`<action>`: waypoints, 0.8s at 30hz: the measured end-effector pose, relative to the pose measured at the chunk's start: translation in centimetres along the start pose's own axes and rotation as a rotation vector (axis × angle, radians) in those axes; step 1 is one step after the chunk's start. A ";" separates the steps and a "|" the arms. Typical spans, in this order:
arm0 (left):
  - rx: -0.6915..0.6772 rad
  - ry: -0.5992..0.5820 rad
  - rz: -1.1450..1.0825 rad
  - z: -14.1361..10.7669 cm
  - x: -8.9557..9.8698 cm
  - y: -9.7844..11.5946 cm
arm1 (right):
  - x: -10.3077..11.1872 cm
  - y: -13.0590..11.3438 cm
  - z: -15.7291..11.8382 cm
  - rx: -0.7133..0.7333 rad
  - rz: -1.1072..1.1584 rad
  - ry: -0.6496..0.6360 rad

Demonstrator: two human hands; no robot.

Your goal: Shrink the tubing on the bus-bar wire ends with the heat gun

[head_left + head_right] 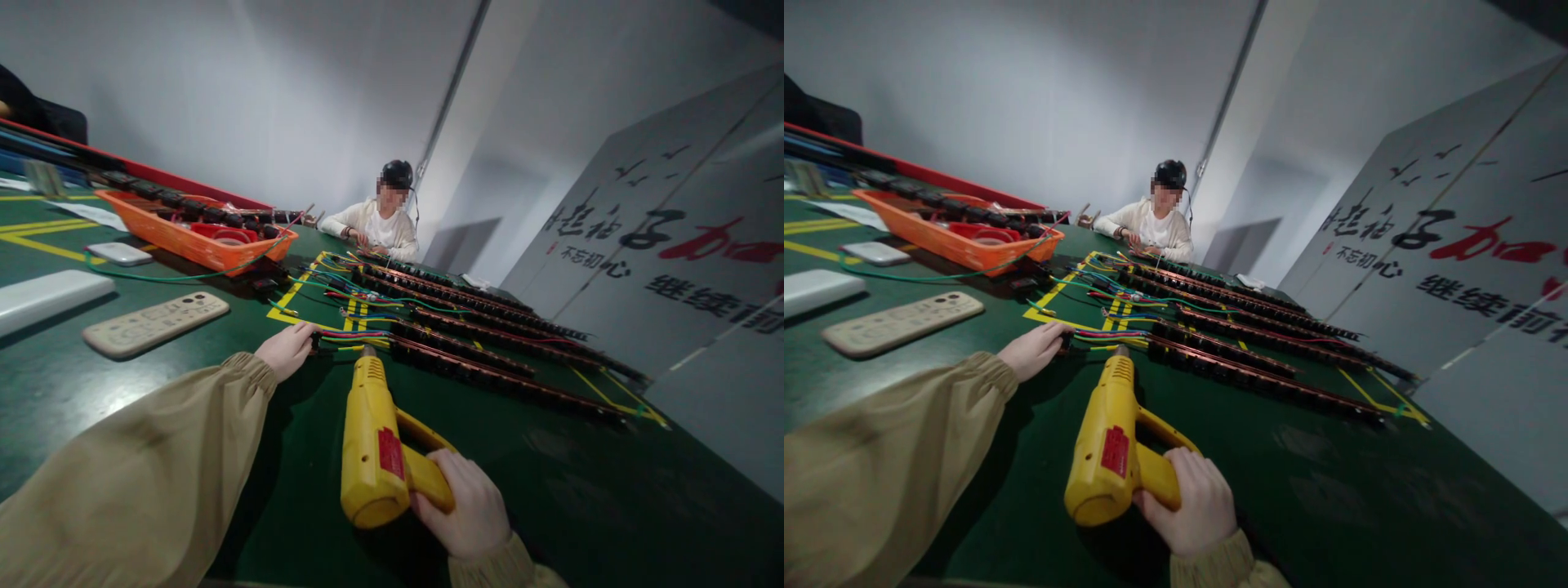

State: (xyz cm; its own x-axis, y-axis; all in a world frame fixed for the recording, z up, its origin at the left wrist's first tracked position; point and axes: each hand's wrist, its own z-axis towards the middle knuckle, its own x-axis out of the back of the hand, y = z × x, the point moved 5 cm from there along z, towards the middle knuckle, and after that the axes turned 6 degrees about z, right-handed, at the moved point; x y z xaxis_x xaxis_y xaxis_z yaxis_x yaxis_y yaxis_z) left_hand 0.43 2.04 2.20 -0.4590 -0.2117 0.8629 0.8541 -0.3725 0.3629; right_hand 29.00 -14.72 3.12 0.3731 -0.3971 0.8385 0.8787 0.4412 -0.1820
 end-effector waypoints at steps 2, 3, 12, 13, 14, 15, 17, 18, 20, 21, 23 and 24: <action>0.009 0.000 -0.014 0.0 0.0 0.1 | -0.1 -0.4 -0.1 0.020 0.005 0.010; 0.015 0.005 -0.021 0.0 0.0 0.2 | -0.1 -0.7 -0.1 0.027 0.011 0.013; 0.032 0.031 -0.097 0.3 -0.5 -0.4 | -1.0 -3.9 0.3 0.067 0.101 -0.040; 0.032 0.032 -0.103 0.3 -0.6 -0.5 | -1.2 -4.4 0.4 0.079 0.113 -0.051; 0.032 0.033 -0.106 0.3 -0.6 -0.5 | -1.2 -4.8 0.5 0.089 0.126 -0.059; 0.032 0.035 -0.108 0.3 -0.7 -0.6 | -1.3 -5.2 0.5 0.097 0.140 -0.061; 0.028 0.037 -0.111 0.3 -0.8 -0.6 | -1.3 -5.7 0.7 0.105 0.167 -0.053; 0.027 0.036 -0.113 0.3 -0.8 -0.6 | -1.2 -5.8 0.7 0.105 0.178 -0.047; 0.026 0.037 -0.120 0.3 -0.8 -0.6 | -1.2 -5.9 0.7 0.101 0.184 -0.043; 0.023 0.038 -0.123 0.3 -0.8 -0.6 | -1.2 -5.8 0.7 0.099 0.183 -0.051; 0.015 0.043 -0.131 0.3 -0.7 -0.5 | -1.3 -5.7 0.6 0.097 0.179 -0.069; 0.011 0.045 -0.135 0.3 -0.7 -0.5 | -1.3 -5.6 0.6 0.096 0.179 -0.072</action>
State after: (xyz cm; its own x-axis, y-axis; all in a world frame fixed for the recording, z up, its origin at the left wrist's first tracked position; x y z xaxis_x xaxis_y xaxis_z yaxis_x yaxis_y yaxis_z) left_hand 0.38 2.62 1.55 -0.5801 -0.2007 0.7894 0.7865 -0.3902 0.4787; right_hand 23.41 -16.18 3.38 0.4957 -0.2481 0.8323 0.7665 0.5756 -0.2849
